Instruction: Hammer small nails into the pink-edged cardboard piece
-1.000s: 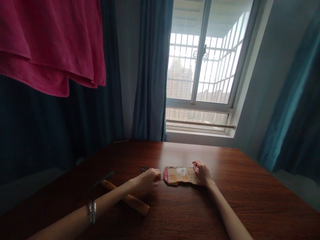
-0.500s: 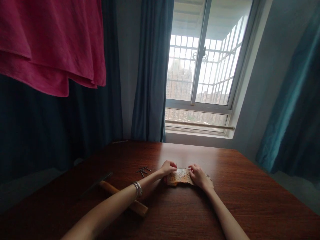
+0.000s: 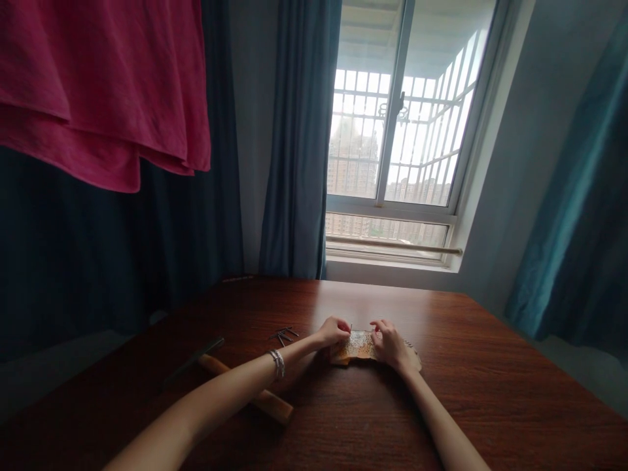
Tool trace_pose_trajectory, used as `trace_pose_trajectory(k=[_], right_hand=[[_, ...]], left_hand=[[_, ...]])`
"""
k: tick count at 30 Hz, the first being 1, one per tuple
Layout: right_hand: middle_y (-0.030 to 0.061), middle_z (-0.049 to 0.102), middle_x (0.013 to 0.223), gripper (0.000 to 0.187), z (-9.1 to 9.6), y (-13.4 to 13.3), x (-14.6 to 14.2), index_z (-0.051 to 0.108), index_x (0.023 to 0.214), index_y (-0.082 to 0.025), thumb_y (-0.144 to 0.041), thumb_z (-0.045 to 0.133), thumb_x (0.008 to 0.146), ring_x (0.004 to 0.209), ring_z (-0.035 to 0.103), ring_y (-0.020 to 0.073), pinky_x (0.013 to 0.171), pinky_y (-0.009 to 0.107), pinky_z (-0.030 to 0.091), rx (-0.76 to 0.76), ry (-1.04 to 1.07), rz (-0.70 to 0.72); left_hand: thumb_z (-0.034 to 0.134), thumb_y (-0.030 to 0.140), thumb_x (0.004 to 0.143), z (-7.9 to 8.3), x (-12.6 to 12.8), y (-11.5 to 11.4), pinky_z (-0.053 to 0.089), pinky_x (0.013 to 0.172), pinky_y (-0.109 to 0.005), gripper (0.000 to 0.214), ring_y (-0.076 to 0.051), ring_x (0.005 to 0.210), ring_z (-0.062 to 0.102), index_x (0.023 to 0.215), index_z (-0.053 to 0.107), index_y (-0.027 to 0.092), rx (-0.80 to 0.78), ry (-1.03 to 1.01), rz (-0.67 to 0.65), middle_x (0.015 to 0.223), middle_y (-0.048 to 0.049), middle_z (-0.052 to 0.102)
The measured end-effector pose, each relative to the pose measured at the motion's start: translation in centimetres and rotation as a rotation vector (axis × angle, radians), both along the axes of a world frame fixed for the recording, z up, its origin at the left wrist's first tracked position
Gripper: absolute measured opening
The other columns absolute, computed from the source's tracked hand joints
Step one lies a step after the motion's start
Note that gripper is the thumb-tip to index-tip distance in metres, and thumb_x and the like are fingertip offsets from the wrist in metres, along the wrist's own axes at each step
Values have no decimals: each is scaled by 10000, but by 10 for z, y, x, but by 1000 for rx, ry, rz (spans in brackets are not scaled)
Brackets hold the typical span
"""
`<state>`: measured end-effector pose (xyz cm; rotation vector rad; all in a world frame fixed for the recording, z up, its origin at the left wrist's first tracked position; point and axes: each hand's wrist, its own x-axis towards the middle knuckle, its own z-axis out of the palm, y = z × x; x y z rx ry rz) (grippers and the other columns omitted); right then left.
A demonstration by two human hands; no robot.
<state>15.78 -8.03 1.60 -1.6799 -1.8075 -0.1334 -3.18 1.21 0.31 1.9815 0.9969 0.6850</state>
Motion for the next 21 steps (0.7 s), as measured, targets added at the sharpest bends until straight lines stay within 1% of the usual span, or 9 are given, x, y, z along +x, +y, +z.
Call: trace_pose_trajectory(k=[2,4,8,10,12,15,17,19,21], right_hand=[[76,612,888,242,12,-10,-12,627,957,-177,-173,444,798,903,542,192,812,292,386,63,-9,6],[60,604,852,201,23,-25,-34,623,888,-183,-175,446,794,845,543,180,765,282,394,84,-21,79],[38,595,846,104,35,-61,-104,598,783,-194,-176,513,725,839,529,183,737,280,411,66,-92,362],[44,599,854,112,36,-77,-142,601,802,-194,-211,510,738,824,533,192,727,299,433,30,-113,436],[74,601,924,208,37,-90,-176,600,907,-182,-301,508,762,846,541,220,731,340,459,-8,-137,466],[144,591,1002,403,40,-100,-213,578,1010,-130,-437,500,761,899,546,289,715,415,488,-64,-190,452],[175,581,1046,560,42,-99,-230,541,1101,-103,-527,505,737,949,538,322,724,446,496,-106,-183,445],[189,568,1095,651,41,-95,-245,507,1162,-101,-574,513,715,997,527,341,743,467,497,-168,-154,426],[214,540,1160,716,34,-89,-257,480,1200,-94,-595,536,691,1032,519,360,765,494,489,-246,-131,390]], left_hand=[[589,206,576,-3,0,2,357,504,-190,216,-108,560,506,725,699,96,-10,-11,4,583,-6,605],[592,216,583,-7,-2,5,356,499,-188,211,-105,556,500,726,694,99,-38,-34,-20,588,-4,600],[613,230,574,-9,-7,8,344,469,-184,193,-97,529,479,701,679,101,-104,-46,-70,575,5,577],[630,233,562,-7,-10,8,341,458,-186,208,-93,507,469,715,680,100,-140,-28,-78,558,10,562],[646,247,559,-4,-12,7,345,456,-190,247,-92,493,466,753,686,100,-176,-17,-87,559,8,568],[666,272,555,1,-14,5,354,460,-194,274,-91,490,471,765,691,97,-202,-26,-109,574,-5,586],[665,284,563,3,-15,5,347,449,-193,278,-91,482,471,767,691,98,-214,-33,-130,573,-9,587],[660,287,569,3,-15,6,335,435,-191,279,-91,473,469,777,690,102,-232,-34,-143,567,-6,582],[665,274,559,3,-14,6,327,433,-187,265,-90,476,469,762,690,105,-231,-35,-136,559,-1,578]])
